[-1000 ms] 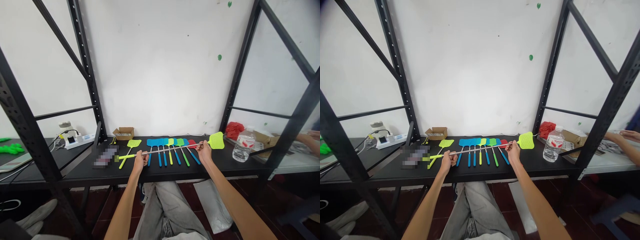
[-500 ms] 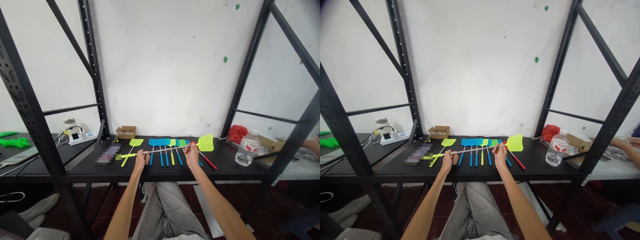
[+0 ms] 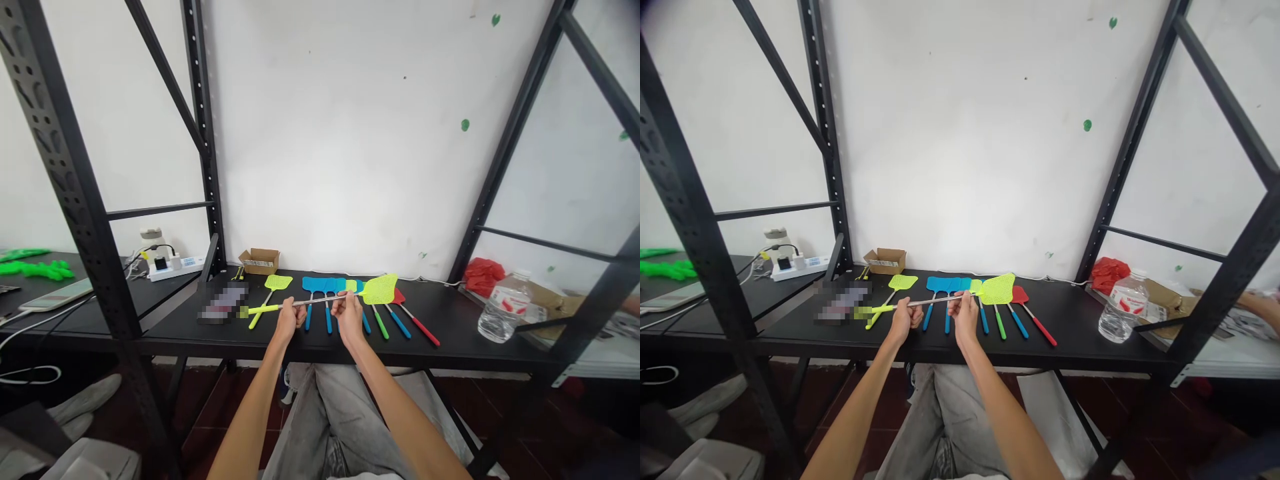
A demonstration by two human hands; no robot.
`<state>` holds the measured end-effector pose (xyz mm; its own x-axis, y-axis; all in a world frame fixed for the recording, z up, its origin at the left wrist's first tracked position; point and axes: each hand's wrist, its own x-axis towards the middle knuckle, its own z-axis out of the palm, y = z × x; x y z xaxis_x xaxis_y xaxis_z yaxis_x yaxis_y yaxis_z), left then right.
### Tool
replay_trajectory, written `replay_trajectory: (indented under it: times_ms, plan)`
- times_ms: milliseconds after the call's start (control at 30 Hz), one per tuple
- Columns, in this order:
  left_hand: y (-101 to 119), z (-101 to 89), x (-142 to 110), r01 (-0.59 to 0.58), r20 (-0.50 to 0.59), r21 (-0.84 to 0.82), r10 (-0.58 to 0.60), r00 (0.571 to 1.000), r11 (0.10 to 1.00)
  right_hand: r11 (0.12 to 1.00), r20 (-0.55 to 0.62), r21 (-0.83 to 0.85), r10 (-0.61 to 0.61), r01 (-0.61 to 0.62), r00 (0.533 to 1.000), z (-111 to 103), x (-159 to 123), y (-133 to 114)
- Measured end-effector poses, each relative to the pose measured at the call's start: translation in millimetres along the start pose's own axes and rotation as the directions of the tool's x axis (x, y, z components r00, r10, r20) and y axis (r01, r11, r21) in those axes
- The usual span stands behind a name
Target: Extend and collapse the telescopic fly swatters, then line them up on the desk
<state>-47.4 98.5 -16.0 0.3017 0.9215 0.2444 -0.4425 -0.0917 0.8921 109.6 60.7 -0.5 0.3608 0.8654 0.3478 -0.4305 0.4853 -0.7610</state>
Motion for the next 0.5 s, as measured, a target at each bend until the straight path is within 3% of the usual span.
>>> replay_trajectory:
  times_ms: [200,367,433,500]
  plan:
    - [1.5,4.8,-3.5,0.026,-0.030,0.015,-0.026,0.999,1.000,0.998,-0.033,-0.070,-0.009,0.006,0.999,-27.7,14.8,-23.1]
    - [4.9,-0.3,-4.8,-0.127,-0.221,-0.012,0.121,0.968,0.992,0.970,-0.182,-0.177,-0.197,0.165,0.964,-41.5,50.7,-66.8]
    - [5.3,1.1,-6.7,-0.145,-0.235,0.020,0.145,0.961,0.989,0.933,-0.150,-0.286,-0.267,0.217,0.952,-37.0,66.6,-87.1]
    - [5.8,5.4,-9.6,-0.142,-0.178,0.120,0.162,0.971,0.983,0.876,-0.060,-0.397,-0.322,0.273,0.945,-24.0,79.9,-106.8]
